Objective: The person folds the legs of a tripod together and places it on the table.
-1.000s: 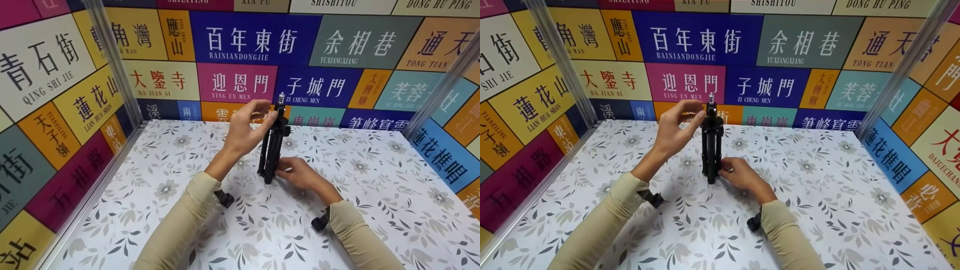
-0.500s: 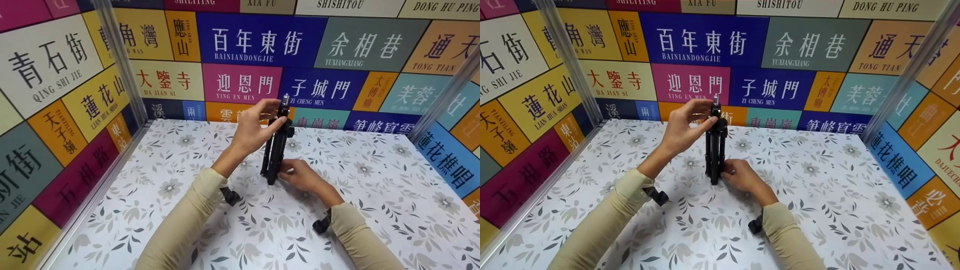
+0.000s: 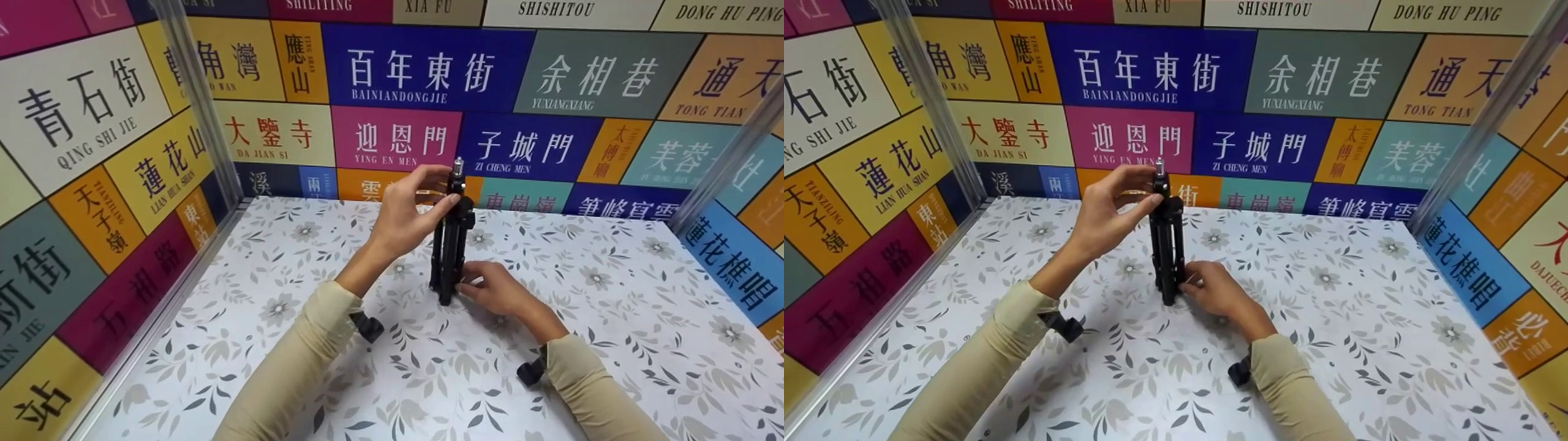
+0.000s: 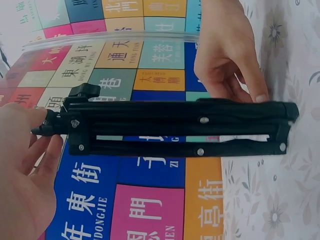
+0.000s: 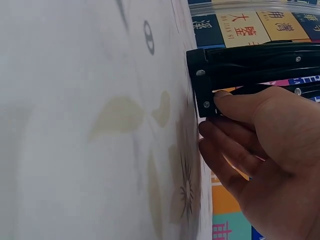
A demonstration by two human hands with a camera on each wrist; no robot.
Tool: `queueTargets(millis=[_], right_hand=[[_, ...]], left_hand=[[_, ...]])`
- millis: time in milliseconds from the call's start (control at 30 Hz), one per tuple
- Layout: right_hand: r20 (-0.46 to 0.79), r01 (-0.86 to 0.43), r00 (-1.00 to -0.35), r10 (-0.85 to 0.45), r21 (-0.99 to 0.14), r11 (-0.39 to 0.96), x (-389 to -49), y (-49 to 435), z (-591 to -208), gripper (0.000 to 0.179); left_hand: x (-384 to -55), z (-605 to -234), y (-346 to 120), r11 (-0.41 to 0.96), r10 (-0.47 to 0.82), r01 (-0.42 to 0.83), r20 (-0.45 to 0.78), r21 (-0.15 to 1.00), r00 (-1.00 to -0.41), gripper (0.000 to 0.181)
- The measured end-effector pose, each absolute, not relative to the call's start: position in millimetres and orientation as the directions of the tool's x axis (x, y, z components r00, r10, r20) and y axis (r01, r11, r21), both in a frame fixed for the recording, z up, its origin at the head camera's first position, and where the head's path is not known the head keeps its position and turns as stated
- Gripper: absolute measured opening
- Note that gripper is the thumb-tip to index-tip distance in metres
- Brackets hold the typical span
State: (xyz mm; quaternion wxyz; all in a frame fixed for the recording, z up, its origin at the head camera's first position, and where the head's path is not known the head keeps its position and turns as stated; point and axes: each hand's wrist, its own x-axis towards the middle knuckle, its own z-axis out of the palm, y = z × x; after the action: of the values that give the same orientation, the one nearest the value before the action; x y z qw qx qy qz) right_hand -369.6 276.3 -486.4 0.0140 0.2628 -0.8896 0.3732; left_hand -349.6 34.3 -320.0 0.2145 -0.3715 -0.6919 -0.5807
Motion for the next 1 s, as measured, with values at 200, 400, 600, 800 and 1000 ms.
queueTargets(millis=[200,400,600,800,1000], right_hand=[[0.217,-0.463,-0.870,-0.443,-0.668,0.582,-364,285,-484,0.022],[0.227,-0.460,-0.871,-0.435,-0.687,0.562,-359,298,-477,0.027],[0.241,-0.452,-0.882,-0.405,-0.676,0.582,-358,308,-474,0.025],[0.243,-0.470,-0.871,-0.427,-0.662,0.583,-352,319,-466,0.027],[0.252,-0.497,-0.858,-0.447,-0.623,0.604,-351,327,-461,0.031]], left_hand=[[-349,-328,21,0.049,0.245,0.753,0.723,0.657,-0.646,0.040],[-353,-341,5,0.020,0.218,0.751,0.730,0.660,-0.648,0.040],[-358,-352,-6,-0.018,0.208,0.739,0.725,0.673,-0.656,0.038],[-362,-361,-16,-0.044,0.228,0.674,0.664,0.737,-0.712,0.039],[-367,-364,-26,-0.066,0.271,0.601,0.594,0.797,-0.757,0.039]])
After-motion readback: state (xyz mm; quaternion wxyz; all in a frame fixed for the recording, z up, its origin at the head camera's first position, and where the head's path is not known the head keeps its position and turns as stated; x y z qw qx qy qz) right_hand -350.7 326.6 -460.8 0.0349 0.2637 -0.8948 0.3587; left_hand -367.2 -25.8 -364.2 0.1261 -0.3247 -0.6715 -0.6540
